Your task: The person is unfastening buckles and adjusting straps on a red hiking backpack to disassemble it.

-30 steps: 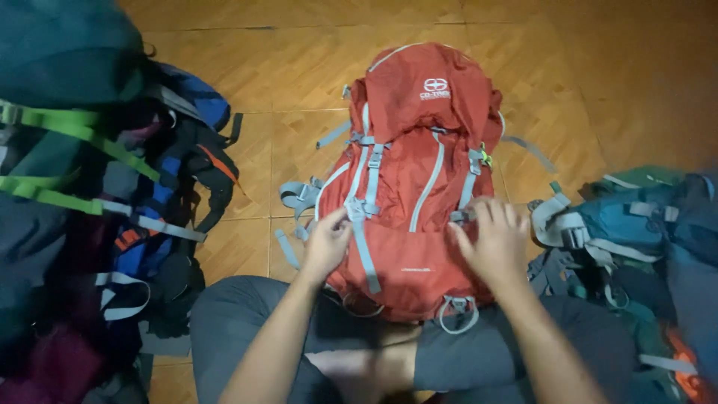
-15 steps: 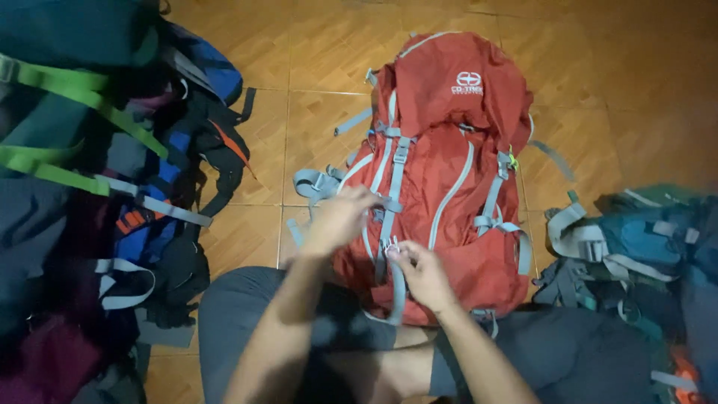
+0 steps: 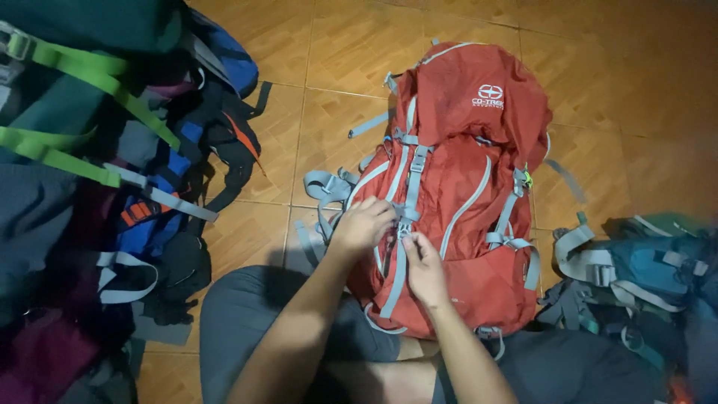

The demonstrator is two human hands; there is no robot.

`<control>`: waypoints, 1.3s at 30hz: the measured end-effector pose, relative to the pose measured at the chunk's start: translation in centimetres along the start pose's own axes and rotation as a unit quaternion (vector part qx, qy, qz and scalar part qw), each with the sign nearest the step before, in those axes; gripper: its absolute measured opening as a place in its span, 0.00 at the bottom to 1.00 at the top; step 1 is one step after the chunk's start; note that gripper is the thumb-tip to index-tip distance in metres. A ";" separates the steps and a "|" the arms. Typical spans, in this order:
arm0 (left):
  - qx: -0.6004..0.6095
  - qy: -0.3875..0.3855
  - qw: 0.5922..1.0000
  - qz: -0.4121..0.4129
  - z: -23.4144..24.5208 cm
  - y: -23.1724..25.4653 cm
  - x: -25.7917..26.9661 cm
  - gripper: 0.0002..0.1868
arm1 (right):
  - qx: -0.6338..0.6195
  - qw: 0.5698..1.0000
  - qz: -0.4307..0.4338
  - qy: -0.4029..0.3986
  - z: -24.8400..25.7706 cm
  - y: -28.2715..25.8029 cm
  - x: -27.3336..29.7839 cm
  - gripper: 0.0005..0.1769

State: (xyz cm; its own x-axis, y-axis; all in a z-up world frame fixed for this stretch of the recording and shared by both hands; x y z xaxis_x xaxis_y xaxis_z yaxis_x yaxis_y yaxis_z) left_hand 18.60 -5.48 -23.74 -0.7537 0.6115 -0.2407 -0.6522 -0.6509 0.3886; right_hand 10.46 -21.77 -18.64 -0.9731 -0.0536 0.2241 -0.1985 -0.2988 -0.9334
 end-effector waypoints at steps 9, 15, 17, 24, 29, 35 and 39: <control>0.207 0.082 0.972 0.080 4.8 0.6 0.3 0.04 | 0.193 0.972 -0.125 -0.055 -0.1 -2.8 0.8 0.15; 0.088 -0.018 0.996 0.022 4.1 1.5 0.7 0.20 | 0.246 0.957 -0.152 -0.002 -0.1 -4.8 2.2 0.16; 0.099 -0.048 0.993 0.030 4.5 1.8 0.7 0.22 | 0.254 0.956 -0.145 0.012 0.0 -4.6 2.8 0.15; 0.042 0.009 0.999 -0.001 -0.3 0.4 0.5 0.12 | 0.393 0.886 0.233 0.077 -1.8 -6.2 2.7 0.11; 0.053 0.080 0.995 -0.013 2.9 0.9 1.3 0.05 | 0.368 0.918 0.140 0.049 -1.3 -4.9 1.4 0.14; 0.129 0.150 0.980 0.017 6.0 2.9 1.7 0.06 | 0.301 0.953 -0.003 -0.010 0.0 -3.6 1.5 0.11; 0.190 0.067 0.979 0.004 5.5 2.6 1.6 0.10 | 0.235 0.971 -0.031 -0.036 -0.1 -1.9 0.7 0.11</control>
State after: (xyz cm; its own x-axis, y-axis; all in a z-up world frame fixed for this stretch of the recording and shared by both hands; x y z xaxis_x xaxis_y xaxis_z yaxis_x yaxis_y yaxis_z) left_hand 16.18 -3.70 -18.25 -0.7791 0.5256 -0.3417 -0.5884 -0.4252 0.6877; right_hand 10.17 -21.18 -16.70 -0.9467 -0.0829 0.3113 -0.1653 -0.7044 -0.6903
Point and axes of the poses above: each hand's wrist, its own x-axis away from the middle knuckle, its own z-axis out of the back of the hand, y = z × x, the point moved 3 cm from there along -x, towards the middle knuckle, and after that the axes turned 10 degrees about -y, right-handed, at the moved point
